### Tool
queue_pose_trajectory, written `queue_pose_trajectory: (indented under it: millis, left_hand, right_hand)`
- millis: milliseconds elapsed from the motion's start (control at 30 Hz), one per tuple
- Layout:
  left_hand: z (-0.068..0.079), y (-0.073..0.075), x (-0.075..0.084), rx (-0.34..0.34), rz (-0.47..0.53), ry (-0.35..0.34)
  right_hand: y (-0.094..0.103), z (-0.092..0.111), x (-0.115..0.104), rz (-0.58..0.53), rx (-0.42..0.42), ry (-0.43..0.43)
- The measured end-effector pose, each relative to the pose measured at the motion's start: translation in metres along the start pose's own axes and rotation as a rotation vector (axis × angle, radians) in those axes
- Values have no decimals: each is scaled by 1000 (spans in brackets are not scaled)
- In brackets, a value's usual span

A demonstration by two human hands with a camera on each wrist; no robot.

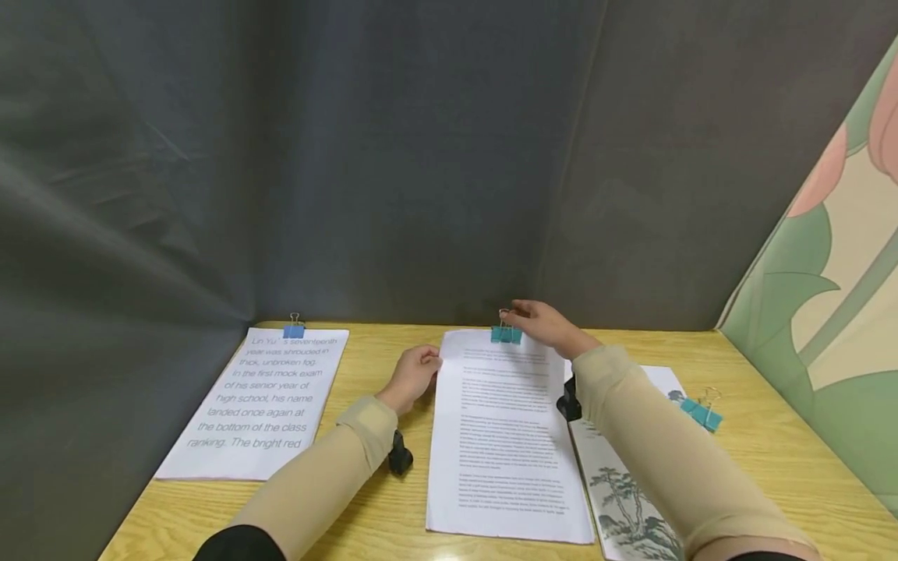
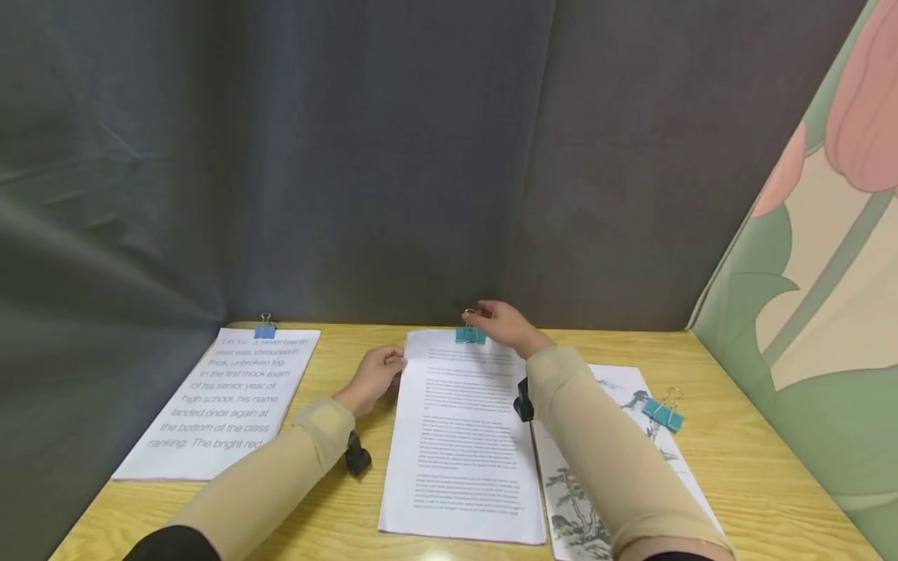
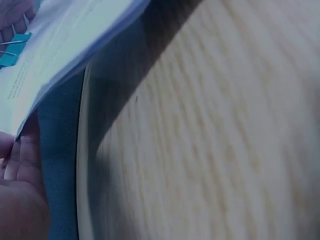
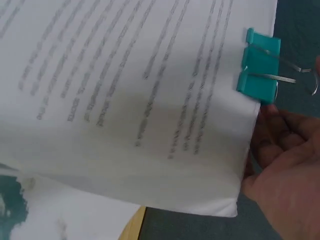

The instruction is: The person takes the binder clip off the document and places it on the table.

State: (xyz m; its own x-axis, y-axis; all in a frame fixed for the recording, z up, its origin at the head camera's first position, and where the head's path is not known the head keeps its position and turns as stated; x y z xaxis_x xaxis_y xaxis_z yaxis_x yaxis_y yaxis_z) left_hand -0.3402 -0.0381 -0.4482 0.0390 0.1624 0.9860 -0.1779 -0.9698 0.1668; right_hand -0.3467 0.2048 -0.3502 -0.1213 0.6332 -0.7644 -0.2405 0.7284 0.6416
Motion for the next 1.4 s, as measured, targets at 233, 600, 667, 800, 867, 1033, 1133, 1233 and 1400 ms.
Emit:
queue_pose_trajectory:
  millis: [233, 600, 667, 800, 867, 1033, 1133, 1233, 1400]
  left_hand:
    - [-1, 1, 1, -7, 34, -4]
    - [4, -3, 0, -5, 24, 11]
    - [4, -2, 1, -7, 20, 12]
    - [3, -2, 1, -8, 19, 8]
    - [3, -2, 2, -6, 19, 4]
    - [2, 0, 3, 11, 13, -3]
    - [2, 0, 3, 15, 4, -5]
    - [1, 1, 3, 14, 0, 3]
    - [2, 2, 2, 14, -5, 0]
  right_hand:
    - [5, 2, -3, -26, -19, -2]
    - [6, 4, 0, -58, -33, 36]
    - [6, 3, 2, -60, -25, 39]
    - [7, 2, 2, -89, -2, 74]
    - [6, 1, 2, -101, 12, 103]
    - [4, 2, 0, -102, 35, 154]
    - [2, 4, 0, -99, 44, 160]
    - [1, 4, 1, -107, 52, 155]
    - [-2, 5, 3, -124, 73, 158]
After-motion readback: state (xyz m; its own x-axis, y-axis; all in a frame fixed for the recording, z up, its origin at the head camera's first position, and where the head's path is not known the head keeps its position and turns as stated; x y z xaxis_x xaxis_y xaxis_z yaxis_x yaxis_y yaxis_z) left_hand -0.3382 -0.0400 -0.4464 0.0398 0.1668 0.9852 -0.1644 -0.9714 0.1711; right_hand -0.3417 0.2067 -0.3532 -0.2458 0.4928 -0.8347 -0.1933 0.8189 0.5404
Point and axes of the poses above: each hand's wrist, its own z-axis away from the middle knuckle, its own y-axis out of the back of the hand, x = y × z, the point moved 4 cm from there along -z, towards the middle knuckle, and after that the axes turned 3 degrees about y, right-handed, at the moved point
